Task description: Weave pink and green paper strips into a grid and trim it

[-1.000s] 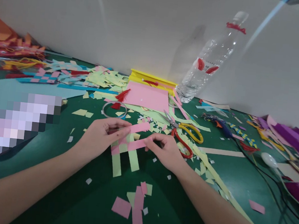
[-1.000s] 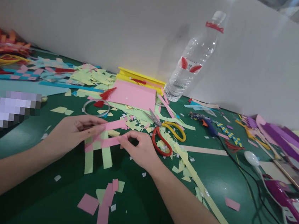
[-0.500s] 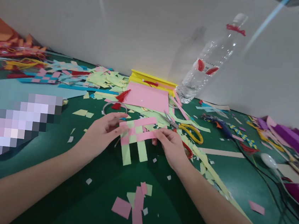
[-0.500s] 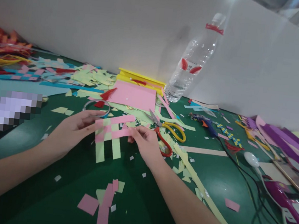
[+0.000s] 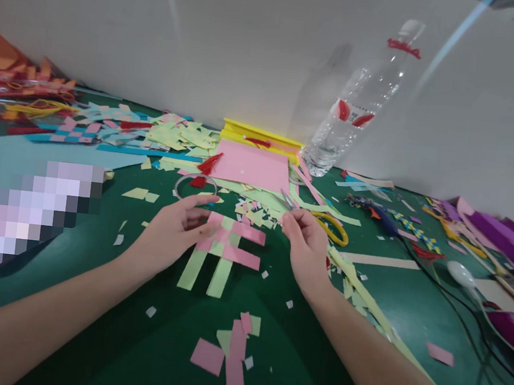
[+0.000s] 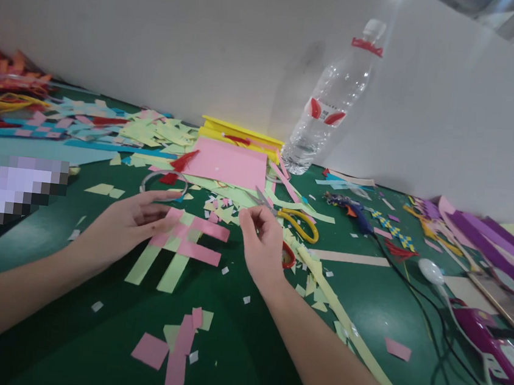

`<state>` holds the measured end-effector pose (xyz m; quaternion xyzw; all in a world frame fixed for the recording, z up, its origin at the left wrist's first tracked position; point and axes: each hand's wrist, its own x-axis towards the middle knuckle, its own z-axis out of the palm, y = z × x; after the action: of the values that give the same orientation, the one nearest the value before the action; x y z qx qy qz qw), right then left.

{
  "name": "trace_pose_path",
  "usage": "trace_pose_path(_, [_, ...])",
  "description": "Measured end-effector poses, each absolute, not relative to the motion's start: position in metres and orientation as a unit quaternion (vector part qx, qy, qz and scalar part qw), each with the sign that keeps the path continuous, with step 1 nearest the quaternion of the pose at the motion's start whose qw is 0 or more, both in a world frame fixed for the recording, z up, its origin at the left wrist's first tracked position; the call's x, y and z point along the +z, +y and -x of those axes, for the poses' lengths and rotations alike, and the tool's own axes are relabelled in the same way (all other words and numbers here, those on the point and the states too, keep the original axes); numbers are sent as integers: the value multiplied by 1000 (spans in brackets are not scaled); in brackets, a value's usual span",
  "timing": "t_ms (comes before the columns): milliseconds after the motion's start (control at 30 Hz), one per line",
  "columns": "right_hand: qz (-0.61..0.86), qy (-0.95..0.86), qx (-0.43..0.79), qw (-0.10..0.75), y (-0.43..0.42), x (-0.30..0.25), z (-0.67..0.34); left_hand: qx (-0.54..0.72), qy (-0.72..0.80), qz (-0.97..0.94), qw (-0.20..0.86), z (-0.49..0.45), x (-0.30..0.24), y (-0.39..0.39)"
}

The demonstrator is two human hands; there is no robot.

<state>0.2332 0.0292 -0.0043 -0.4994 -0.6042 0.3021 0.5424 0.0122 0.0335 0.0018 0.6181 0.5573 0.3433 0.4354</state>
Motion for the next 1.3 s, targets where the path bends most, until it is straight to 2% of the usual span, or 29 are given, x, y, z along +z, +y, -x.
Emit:
trace_pose_path(100, [464, -682, 231, 516, 26, 0, -233, 314, 528, -679, 402, -13, 1, 32])
trace_pose_path(233, [358, -832, 139, 401, 26, 3, -235, 310, 461, -806, 205, -12, -3, 31])
trace_pose_path(300, [308, -884, 120, 332, 29, 4, -238, 292, 411, -851, 147, -12, -7, 32])
trace_pose_path(433, [296, -911, 142, 249, 35, 6, -248, 228, 327, -910, 111, -13, -13, 34])
trace_pose_path(700, [346, -903, 200, 155, 41, 10, -259, 190, 310, -927, 93, -13, -14, 31])
trace_pose_path(1133, [367, -899, 172, 165, 34, 7, -246, 230, 307, -919, 90, -21, -11, 32])
trace_pose_path(1200, [372, -890, 172, 200, 33, 7, -245, 241, 313, -914, 93, -23, -10, 33])
trace_pose_path(1300, [375, -859, 172, 302, 32, 11, -245, 250, 321, -908, 96, -25, -9, 32])
